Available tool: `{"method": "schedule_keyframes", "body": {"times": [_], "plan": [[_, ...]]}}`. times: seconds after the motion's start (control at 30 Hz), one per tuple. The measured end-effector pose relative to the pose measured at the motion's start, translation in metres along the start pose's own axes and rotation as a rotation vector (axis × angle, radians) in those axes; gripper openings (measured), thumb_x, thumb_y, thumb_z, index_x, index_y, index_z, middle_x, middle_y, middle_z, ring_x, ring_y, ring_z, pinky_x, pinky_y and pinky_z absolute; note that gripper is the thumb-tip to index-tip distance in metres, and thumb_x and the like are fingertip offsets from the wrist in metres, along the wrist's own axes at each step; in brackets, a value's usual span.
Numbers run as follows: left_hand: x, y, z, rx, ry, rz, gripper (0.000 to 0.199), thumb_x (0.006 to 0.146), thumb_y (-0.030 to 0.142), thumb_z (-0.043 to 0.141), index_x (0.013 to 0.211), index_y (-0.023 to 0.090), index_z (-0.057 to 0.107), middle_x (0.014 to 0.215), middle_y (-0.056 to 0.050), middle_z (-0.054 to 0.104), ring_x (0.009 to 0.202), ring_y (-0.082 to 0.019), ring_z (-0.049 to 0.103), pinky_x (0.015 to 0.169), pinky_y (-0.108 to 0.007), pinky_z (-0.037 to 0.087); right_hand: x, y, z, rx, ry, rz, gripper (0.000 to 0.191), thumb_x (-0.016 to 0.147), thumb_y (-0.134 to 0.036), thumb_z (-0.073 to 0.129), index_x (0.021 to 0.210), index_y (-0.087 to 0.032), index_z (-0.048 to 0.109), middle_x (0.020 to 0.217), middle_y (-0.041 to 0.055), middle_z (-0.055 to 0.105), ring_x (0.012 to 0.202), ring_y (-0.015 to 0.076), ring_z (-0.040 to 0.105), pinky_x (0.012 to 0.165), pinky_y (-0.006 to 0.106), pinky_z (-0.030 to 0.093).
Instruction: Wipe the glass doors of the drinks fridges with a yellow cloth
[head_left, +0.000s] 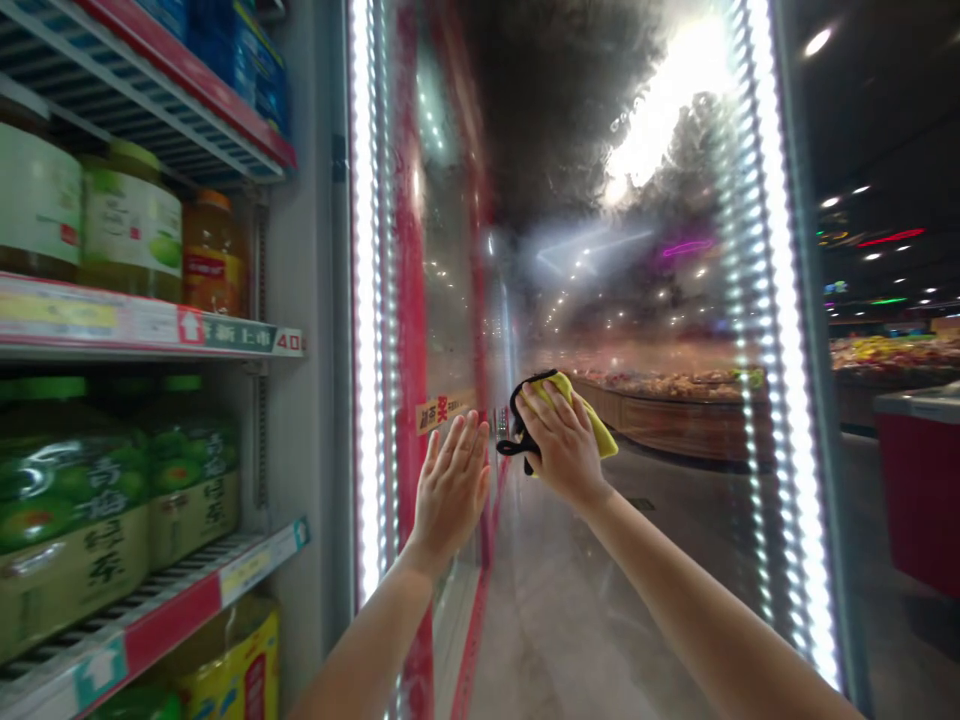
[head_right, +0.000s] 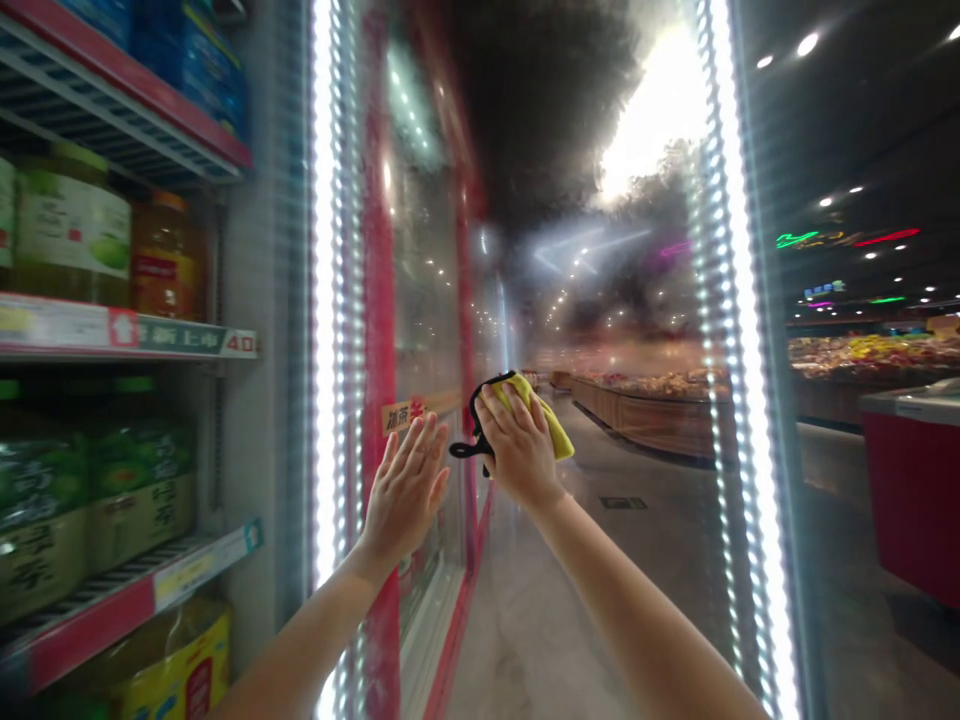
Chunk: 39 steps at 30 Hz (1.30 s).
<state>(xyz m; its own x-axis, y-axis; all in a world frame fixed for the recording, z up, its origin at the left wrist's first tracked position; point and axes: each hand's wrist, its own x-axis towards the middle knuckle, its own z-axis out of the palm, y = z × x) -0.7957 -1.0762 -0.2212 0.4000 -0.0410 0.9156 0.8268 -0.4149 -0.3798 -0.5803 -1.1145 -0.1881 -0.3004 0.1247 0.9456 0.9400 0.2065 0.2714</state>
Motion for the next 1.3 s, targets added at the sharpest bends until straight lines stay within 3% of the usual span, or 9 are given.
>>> {"method": "schedule_keyframes", "body": {"times": [0.17, 0.3, 0.47, 0.57, 0.67, 0.83, 1.0, 1.17, 1.3], "plan": [[-0.013, -0.014, -0.011, 0.046, -0.03, -0.028, 0.078, 0.102, 0.02, 0.047, 0.165, 0.024, 0.001, 0.165, -0.009, 0.035, 0.153, -0.026, 0.035, 0.128, -0.052, 0.025, -0.022, 0.01, -0.001, 0.007, -0.001, -0.068, 0.069, 0.088, -0.015, 0.057, 0.155, -0.026, 0.045, 0.156, 0.0054, 0.053, 0.149, 0.0299, 0.039, 0.124, 0.053, 0.026], [-0.016, -0.028, -0.019, 0.053, -0.058, -0.068, 0.077, 0.102, 0.021, 0.048, 0.165, 0.021, 0.003, 0.164, -0.01, 0.038, 0.153, -0.026, 0.034, 0.13, -0.053, 0.021, 0.007, -0.007, 0.007, 0.01, 0.048, 0.073, 0.07, 0.086, -0.012, 0.057, 0.154, -0.024, 0.046, 0.157, 0.0083, 0.052, 0.149, 0.0327, 0.039, 0.123, 0.056, 0.025], [-0.019, -0.036, -0.026, 0.071, -0.115, -0.107, 0.069, 0.101, 0.021, 0.047, 0.164, 0.017, 0.017, 0.163, -0.011, 0.039, 0.155, -0.026, 0.031, 0.13, -0.053, 0.019, 0.014, -0.043, 0.012, 0.064, 0.035, -0.088, 0.06, 0.093, -0.026, 0.059, 0.152, -0.021, 0.048, 0.156, 0.0076, 0.052, 0.148, 0.0306, 0.039, 0.126, 0.054, 0.019], [-0.027, -0.04, -0.029, 0.099, -0.144, -0.097, 0.063, 0.102, 0.02, 0.045, 0.162, 0.016, 0.027, 0.164, -0.01, 0.039, 0.155, -0.025, 0.031, 0.13, -0.052, 0.018, -0.001, -0.037, 0.013, 0.068, 0.047, -0.181, 0.054, 0.097, -0.026, 0.057, 0.15, -0.023, 0.05, 0.153, 0.0054, 0.057, 0.145, 0.0274, 0.043, 0.127, 0.051, 0.02], [-0.035, -0.044, -0.031, 0.123, -0.146, -0.086, 0.059, 0.102, 0.021, 0.044, 0.16, 0.016, 0.033, 0.163, -0.009, 0.039, 0.155, -0.024, 0.031, 0.13, -0.052, 0.017, 0.01, -0.033, 0.02, 0.055, 0.119, -0.099, 0.047, 0.098, -0.019, 0.053, 0.145, -0.026, 0.057, 0.147, 0.0039, 0.063, 0.141, 0.026, 0.049, 0.124, 0.049, 0.026], [-0.041, -0.051, -0.034, 0.144, -0.143, -0.109, 0.065, 0.101, 0.021, 0.045, 0.163, 0.02, 0.025, 0.163, -0.009, 0.039, 0.155, -0.024, 0.031, 0.131, -0.053, 0.016, 0.046, -0.064, 0.035, 0.132, 0.154, -0.089, 0.042, 0.1, -0.022, 0.052, 0.141, -0.025, 0.062, 0.145, 0.0039, 0.064, 0.139, 0.0256, 0.051, 0.123, 0.049, 0.029], [-0.048, -0.056, -0.036, 0.151, -0.147, -0.116, 0.065, 0.102, 0.019, 0.042, 0.163, 0.019, 0.022, 0.164, -0.011, 0.038, 0.155, -0.025, 0.031, 0.13, -0.055, 0.02, 0.022, -0.071, 0.038, 0.165, 0.035, -0.298, 0.045, 0.1, -0.024, 0.053, 0.145, -0.03, 0.059, 0.146, -0.0004, 0.064, 0.141, 0.0233, 0.051, 0.127, 0.047, 0.024], [-0.056, -0.061, -0.039, 0.162, -0.147, -0.106, 0.071, 0.1, 0.012, 0.04, 0.165, 0.017, 0.011, 0.165, -0.012, 0.036, 0.155, -0.024, 0.03, 0.128, -0.051, 0.027, 0.043, -0.075, 0.041, 0.167, 0.071, -0.189, 0.05, 0.102, -0.015, 0.046, 0.149, -0.03, 0.055, 0.148, 0.0003, 0.061, 0.141, 0.0243, 0.052, 0.126, 0.048, 0.027], [-0.06, -0.065, -0.04, 0.177, -0.127, -0.114, 0.078, 0.098, 0.006, 0.037, 0.165, 0.015, -0.001, 0.167, -0.013, 0.03, 0.157, -0.025, 0.024, 0.127, -0.05, 0.029, 0.062, -0.098, 0.045, 0.183, 0.066, -0.229, 0.046, 0.103, -0.032, 0.053, 0.147, -0.023, 0.056, 0.151, 0.0057, 0.059, 0.142, 0.0285, 0.05, 0.128, 0.051, 0.024]]}}
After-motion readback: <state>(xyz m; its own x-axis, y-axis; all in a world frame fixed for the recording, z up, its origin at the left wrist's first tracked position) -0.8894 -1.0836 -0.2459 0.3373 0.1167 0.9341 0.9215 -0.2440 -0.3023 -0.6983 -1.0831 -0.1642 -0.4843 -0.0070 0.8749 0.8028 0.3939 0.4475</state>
